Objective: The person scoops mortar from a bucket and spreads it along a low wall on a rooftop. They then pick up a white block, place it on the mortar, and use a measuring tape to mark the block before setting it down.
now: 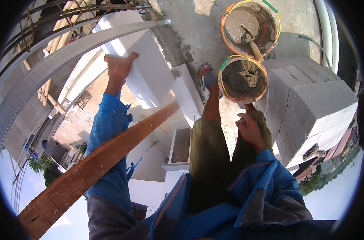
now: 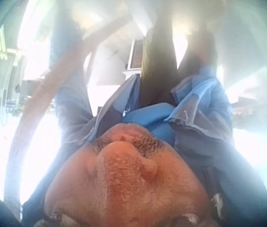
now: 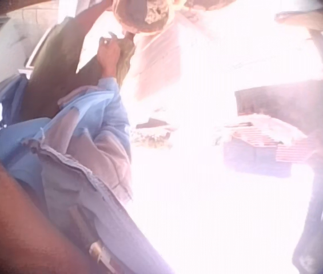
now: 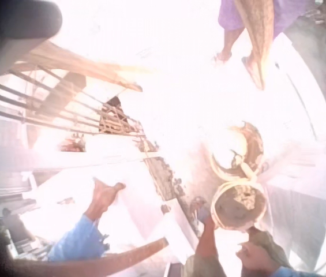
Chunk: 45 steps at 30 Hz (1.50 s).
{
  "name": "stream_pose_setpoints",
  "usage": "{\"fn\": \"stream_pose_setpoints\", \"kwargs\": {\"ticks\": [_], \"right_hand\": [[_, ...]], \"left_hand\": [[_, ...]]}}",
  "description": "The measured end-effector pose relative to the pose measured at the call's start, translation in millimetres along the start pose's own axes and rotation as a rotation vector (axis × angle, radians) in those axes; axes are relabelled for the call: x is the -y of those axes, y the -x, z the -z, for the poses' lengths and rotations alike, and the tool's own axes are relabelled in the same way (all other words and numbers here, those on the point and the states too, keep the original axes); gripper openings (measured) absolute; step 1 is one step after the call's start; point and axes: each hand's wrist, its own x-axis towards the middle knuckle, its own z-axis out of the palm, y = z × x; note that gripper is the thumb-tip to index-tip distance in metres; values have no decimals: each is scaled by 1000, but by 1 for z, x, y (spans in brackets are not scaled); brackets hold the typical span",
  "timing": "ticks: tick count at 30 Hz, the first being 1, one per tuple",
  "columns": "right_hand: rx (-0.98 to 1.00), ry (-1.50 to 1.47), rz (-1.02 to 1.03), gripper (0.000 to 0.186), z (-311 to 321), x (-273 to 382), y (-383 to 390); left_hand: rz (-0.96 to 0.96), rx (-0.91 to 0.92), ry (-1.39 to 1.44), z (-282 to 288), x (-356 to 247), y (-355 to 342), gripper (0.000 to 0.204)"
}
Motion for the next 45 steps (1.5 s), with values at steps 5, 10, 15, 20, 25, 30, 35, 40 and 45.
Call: {"fn": "stream_pose_setpoints", "kwargs": {"ticks": [5, 10, 15, 20, 25, 30, 35, 40, 45], "right_hand": [[-31, -26, -2, 41, -1, -5, 0], [-47, -26, 20, 40, 4, -11, 0], [-46, 24, 39, 40, 10, -1, 3], [-26, 47, 46, 39, 19, -2, 5], [-38, -2, 129, 40, 26, -47, 12], [65, 156, 67, 42, 34, -76, 40], [177, 152, 180, 41, 68, -105, 91], [136, 49, 370, 46, 132, -85, 195], [277, -35, 840, 62, 184, -140, 238]], "left_hand": [[-56, 18, 90, 10, 11, 7, 105], [-143, 24, 150, 33, 27, 23, 105], [-358, -100, -90, 64, 58, 28, 106], [-285, -168, -289, 89, 81, 52, 126], [-227, -253, -353, 115, 115, 107, 126], [-165, -317, -316, 141, 176, 205, 114], [132, -277, -78, 134, 224, 359, 126], [204, -355, -445, 132, 278, 544, 136], [-257, -197, -7, 102, 229, 668, 122]]}}
